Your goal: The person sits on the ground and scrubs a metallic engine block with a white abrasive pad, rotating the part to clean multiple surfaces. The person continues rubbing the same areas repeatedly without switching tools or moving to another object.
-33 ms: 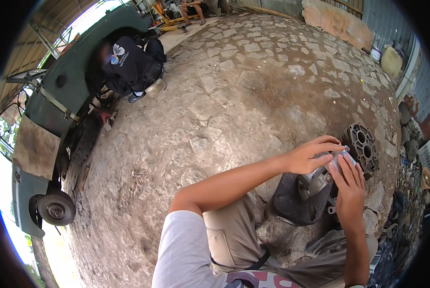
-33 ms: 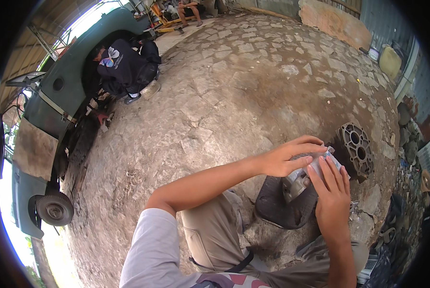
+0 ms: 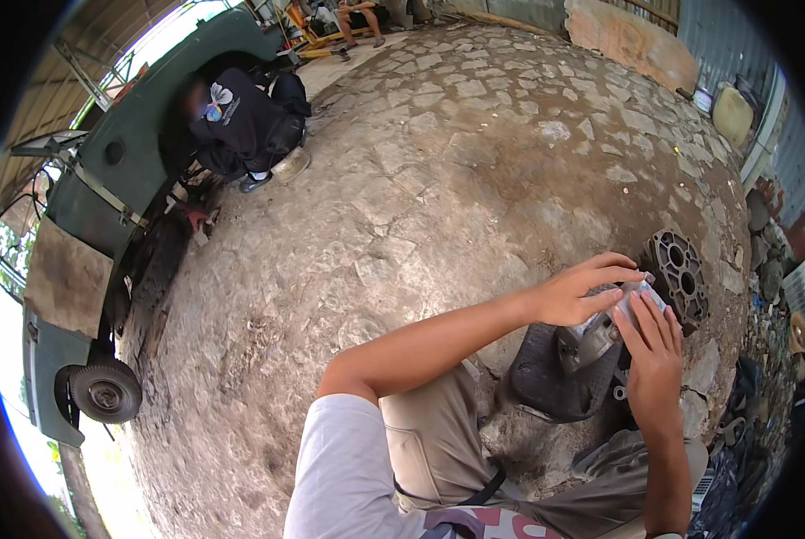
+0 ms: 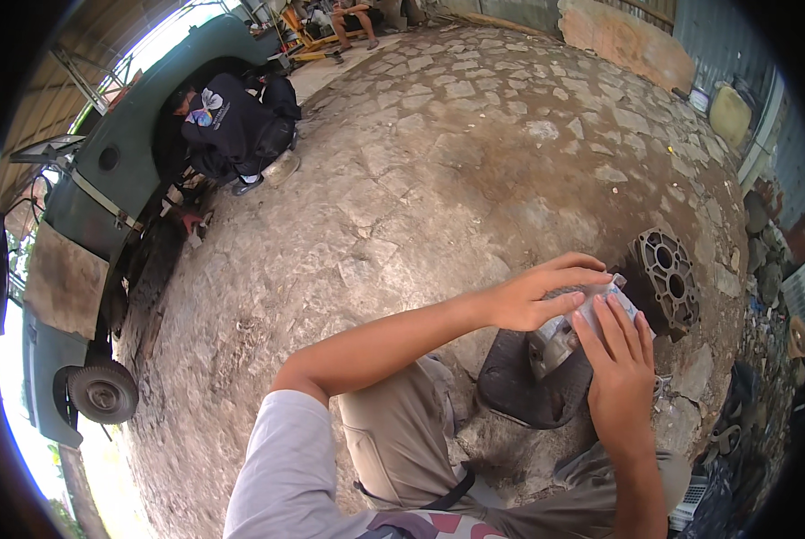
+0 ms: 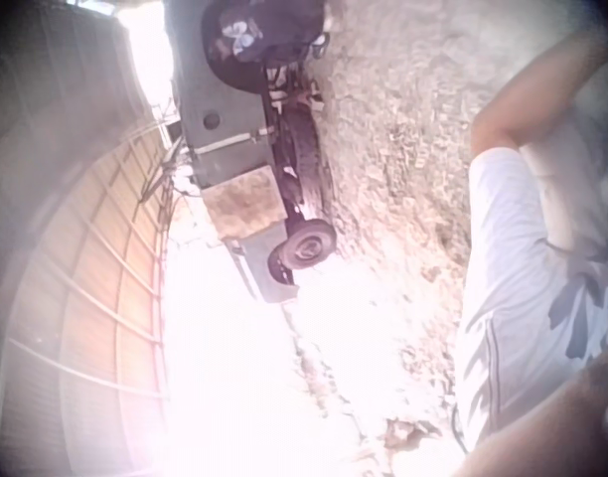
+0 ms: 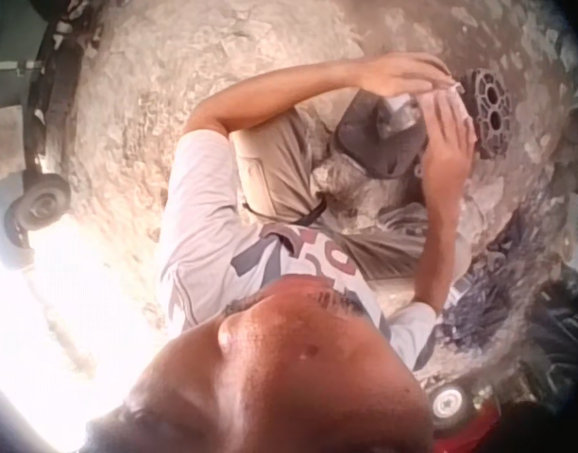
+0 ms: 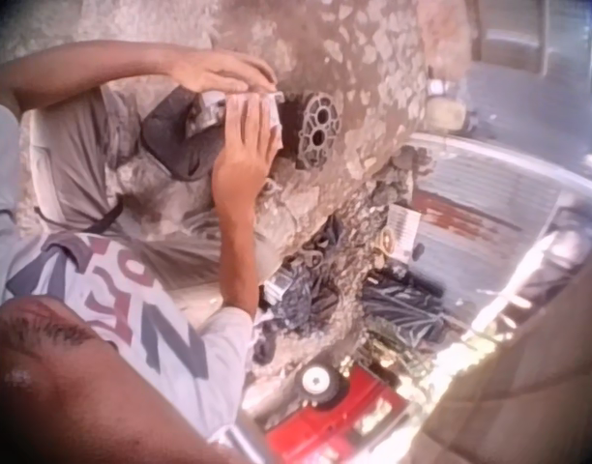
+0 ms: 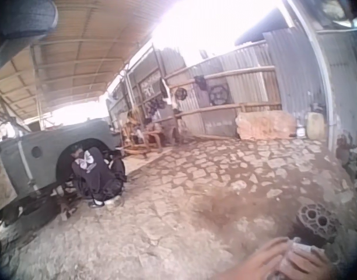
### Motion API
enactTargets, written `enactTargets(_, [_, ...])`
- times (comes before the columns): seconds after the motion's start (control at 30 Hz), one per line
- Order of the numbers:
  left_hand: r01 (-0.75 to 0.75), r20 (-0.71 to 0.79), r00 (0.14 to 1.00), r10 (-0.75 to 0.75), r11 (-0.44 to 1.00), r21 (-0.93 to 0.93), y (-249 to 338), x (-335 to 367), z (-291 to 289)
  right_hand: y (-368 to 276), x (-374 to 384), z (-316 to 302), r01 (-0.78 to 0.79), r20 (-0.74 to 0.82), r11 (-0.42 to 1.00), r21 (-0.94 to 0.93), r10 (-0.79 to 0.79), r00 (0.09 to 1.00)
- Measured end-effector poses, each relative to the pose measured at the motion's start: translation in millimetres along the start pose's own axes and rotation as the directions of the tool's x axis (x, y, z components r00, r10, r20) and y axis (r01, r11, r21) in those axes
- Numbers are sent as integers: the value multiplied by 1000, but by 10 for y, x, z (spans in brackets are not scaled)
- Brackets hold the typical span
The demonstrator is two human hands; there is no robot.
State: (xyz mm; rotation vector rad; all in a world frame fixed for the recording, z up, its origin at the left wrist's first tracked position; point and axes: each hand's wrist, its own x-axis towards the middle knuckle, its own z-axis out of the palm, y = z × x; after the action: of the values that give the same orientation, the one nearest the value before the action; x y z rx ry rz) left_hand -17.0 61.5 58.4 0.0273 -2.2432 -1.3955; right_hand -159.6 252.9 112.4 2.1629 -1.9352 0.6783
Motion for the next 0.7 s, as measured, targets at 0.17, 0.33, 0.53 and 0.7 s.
enactTargets(0.17, [6, 5, 1000, -6, 999, 51, 70, 147, -104, 112, 35, 16, -26, -45, 999, -20, 25, 999])
enactTargets(0.33, [14, 3, 1000, -14, 997, 75, 77, 100, -135, 128, 25, 52, 19, -15, 999, -34, -19, 1000])
enactTargets(0.53, [25, 14, 1000, -26, 995, 92, 147, 167, -93, 158, -38, 71, 21, -58, 1000, -14, -22, 998])
enactTargets(0.7, [29, 5, 1000, -29, 997, 74, 127, 150, -83, 119, -55, 134, 18, -111, 1000, 12, -16, 994])
